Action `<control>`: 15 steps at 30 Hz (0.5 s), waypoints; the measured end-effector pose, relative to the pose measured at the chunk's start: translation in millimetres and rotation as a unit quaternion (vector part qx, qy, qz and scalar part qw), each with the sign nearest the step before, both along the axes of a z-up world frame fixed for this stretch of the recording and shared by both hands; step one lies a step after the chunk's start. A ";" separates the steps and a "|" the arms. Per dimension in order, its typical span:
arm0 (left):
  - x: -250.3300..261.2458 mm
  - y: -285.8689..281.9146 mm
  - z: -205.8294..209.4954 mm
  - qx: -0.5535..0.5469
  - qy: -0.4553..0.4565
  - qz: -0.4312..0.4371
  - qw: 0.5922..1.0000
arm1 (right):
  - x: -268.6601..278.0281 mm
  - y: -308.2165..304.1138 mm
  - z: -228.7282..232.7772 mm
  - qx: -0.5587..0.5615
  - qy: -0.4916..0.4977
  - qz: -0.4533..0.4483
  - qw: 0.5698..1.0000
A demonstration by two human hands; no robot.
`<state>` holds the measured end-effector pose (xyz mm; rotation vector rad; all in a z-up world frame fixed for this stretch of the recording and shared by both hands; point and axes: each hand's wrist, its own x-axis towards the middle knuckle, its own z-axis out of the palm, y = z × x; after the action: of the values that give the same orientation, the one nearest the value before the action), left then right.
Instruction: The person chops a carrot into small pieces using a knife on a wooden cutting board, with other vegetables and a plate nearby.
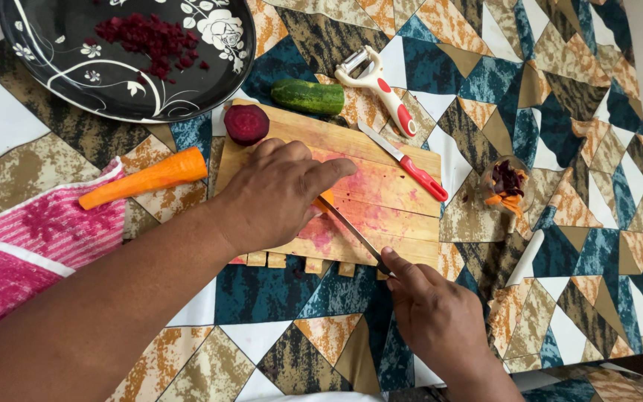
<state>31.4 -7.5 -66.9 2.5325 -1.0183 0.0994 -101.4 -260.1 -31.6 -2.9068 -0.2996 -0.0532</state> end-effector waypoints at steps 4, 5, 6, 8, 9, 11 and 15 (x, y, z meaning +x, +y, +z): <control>-0.1 -0.3 1.6 0.031 0.015 0.006 0.999 | -0.4 -0.7 1.5 0.007 0.000 0.011 1.000; 0.4 -1.0 2.2 0.031 0.014 0.005 0.999 | -0.3 -0.4 1.5 0.002 -0.002 0.011 1.000; 0.0 -0.3 2.4 0.026 0.012 0.004 1.000 | -0.1 0.2 1.4 -0.002 -0.002 0.014 1.000; -0.4 0.5 1.9 0.021 0.011 0.003 1.000 | 0.0 0.7 1.8 -0.003 0.001 0.011 1.000; -0.4 0.4 1.5 0.007 0.004 0.000 1.000 | 0.1 1.0 1.9 -0.004 0.003 0.007 1.000; 0.3 0.4 1.1 -0.008 -0.003 -0.003 1.000 | 0.3 1.5 2.0 -0.002 -0.001 0.009 1.000; 0.9 1.0 0.7 -0.001 0.004 -0.003 1.000 | 0.4 1.0 3.0 0.004 -0.005 0.017 1.000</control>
<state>32.3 -6.5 -66.2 2.5255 -1.0205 0.0884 -101.0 -259.1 -28.6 -2.8926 -0.3498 -0.0625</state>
